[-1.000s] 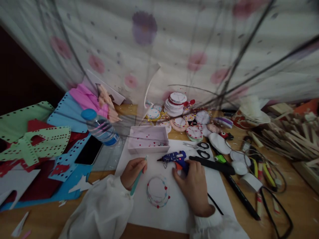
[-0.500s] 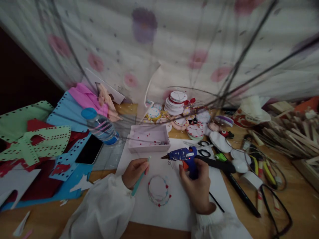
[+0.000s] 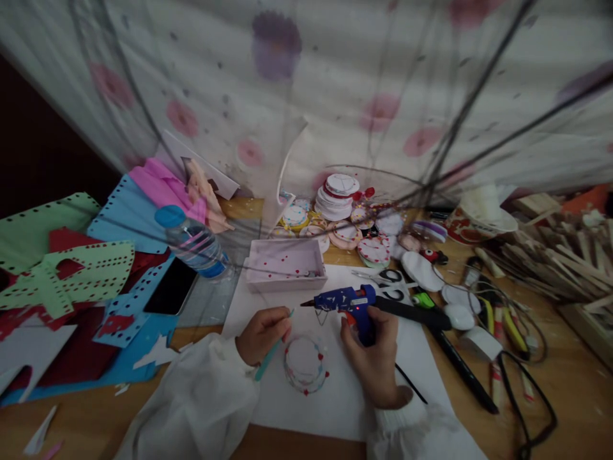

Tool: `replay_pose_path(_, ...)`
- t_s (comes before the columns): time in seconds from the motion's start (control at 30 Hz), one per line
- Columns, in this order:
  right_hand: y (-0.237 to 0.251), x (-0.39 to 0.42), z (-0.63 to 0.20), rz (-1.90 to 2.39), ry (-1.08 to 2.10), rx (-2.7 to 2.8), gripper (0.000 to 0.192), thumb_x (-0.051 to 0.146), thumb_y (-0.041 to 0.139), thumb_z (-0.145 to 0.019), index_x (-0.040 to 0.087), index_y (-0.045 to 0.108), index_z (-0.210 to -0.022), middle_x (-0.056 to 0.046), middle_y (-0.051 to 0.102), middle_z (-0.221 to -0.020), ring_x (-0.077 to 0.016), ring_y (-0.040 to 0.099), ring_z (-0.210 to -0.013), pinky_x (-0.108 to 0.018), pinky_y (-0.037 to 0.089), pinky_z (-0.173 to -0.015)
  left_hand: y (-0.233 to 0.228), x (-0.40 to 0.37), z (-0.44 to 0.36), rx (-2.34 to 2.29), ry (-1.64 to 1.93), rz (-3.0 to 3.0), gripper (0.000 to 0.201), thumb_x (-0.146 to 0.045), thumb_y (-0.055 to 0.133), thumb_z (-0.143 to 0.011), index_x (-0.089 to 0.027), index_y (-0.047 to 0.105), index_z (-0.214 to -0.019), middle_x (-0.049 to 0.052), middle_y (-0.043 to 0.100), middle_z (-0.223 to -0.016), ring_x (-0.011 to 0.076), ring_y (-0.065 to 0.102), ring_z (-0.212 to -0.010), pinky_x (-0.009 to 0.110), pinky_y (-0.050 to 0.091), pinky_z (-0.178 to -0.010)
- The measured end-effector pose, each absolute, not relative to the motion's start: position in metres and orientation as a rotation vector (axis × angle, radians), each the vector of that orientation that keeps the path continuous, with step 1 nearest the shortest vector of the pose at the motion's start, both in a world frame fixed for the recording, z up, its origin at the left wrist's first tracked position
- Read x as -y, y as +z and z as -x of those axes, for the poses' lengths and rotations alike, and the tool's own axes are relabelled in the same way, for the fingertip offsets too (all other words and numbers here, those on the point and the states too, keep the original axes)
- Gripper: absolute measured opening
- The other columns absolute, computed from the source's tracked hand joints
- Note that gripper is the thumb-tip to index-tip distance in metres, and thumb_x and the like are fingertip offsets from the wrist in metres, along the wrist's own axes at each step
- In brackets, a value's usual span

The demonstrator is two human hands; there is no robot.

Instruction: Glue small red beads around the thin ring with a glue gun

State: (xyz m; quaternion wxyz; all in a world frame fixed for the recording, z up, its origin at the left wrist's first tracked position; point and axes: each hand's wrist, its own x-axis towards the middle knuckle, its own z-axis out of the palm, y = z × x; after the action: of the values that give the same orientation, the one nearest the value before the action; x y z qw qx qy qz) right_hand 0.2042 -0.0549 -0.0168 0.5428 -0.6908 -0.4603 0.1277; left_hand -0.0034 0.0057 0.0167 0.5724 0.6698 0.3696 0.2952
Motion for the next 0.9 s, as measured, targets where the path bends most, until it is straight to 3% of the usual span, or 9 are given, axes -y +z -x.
replay_pose_path(0.23,-0.0186,0.0551,-0.2054,1.603,0.276,1.166,0.038,0.036,0.068,-0.072,0.023,0.044,-0.099,-0.004,0.059,-0.092,-0.0126,0.057,-0.064,-0.026,0.050,-0.057,0.0147,-0.0054,0.0038,-0.863,0.689,-1.582,0.040,-0.038,0.042,-0.088,-0.018,0.042,-0.053,-0.003,0.040,-0.055,0.0113,0.040,-0.053,0.025,0.033,-0.054)
replay_pose_path(0.9,-0.0203,0.0559,-0.2064,1.614,0.237,1.203,0.036,0.034,0.067,-0.073,0.023,0.044,-0.099,-0.004,0.059,-0.095,-0.0115,0.057,-0.063,-0.024,0.049,-0.055,0.0174,-0.0056,0.0035,-0.866,0.672,-1.579,0.043,-0.044,0.041,-0.087,-0.018,0.041,-0.053,-0.002,0.040,-0.056,0.0115,0.040,-0.055,0.025,0.033,-0.056)
